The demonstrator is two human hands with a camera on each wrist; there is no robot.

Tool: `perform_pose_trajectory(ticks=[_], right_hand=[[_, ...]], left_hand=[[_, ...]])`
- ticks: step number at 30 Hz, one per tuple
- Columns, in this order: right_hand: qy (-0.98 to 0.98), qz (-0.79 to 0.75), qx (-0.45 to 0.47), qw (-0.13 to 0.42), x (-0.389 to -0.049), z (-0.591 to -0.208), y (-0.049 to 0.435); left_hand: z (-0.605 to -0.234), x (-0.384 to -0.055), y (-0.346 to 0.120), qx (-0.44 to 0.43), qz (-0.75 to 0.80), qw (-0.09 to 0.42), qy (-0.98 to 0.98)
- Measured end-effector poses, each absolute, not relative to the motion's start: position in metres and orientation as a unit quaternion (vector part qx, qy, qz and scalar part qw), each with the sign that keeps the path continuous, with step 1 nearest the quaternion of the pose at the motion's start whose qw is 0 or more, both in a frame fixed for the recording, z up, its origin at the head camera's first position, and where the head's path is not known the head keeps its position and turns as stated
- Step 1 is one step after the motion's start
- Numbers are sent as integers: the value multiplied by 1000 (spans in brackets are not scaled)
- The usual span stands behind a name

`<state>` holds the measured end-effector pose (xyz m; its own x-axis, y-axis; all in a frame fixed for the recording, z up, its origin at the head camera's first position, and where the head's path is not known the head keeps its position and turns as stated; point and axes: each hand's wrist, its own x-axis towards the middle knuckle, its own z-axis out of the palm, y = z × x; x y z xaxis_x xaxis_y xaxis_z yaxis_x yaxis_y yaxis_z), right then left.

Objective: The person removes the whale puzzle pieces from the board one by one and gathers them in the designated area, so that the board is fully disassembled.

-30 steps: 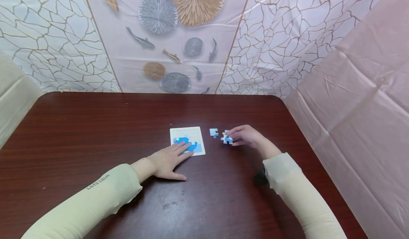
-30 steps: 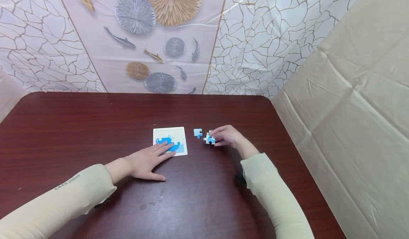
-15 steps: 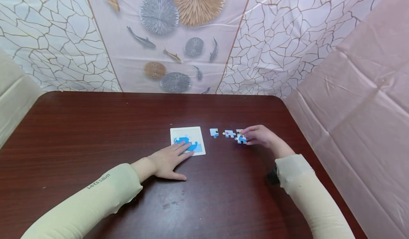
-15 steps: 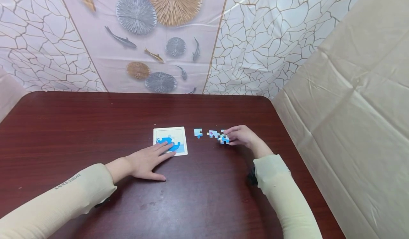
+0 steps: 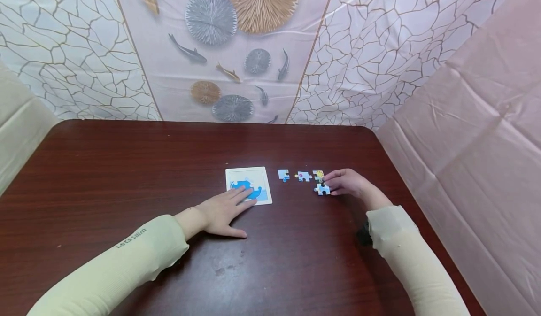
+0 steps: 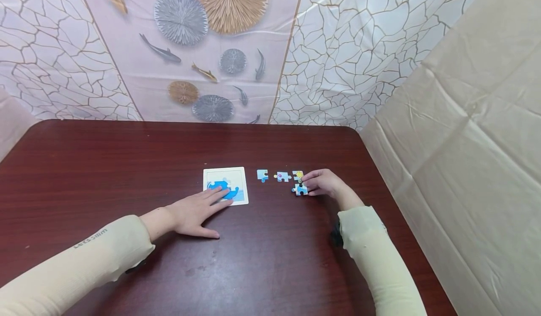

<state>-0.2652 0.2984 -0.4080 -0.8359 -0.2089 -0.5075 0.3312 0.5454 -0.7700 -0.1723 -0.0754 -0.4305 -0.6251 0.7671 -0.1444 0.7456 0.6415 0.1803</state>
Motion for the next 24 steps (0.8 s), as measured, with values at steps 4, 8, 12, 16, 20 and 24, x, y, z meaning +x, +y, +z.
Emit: perform_pose_trajectory(ticks=[4, 8, 12, 16, 20, 24], right_hand=[[833, -472, 40, 286, -265, -410, 298], [837, -467, 45, 283, -266, -410, 299], [835, -474, 57, 272, -266, -408, 298], [835, -478, 66, 263, -266, -405, 296], [833, -483, 61, 263, -266, -400, 290], [831, -489, 45, 260, -267, -395, 278]], left_hand=[[-431, -172, -75, 418, 49, 107, 901], [-431, -173, -75, 416, 46, 108, 902], [-431, -173, -75, 418, 48, 107, 901], [-432, -174, -75, 416, 47, 108, 902], [-432, -175, -75, 415, 46, 109, 902], [-432, -176, -76, 420, 51, 100, 900]])
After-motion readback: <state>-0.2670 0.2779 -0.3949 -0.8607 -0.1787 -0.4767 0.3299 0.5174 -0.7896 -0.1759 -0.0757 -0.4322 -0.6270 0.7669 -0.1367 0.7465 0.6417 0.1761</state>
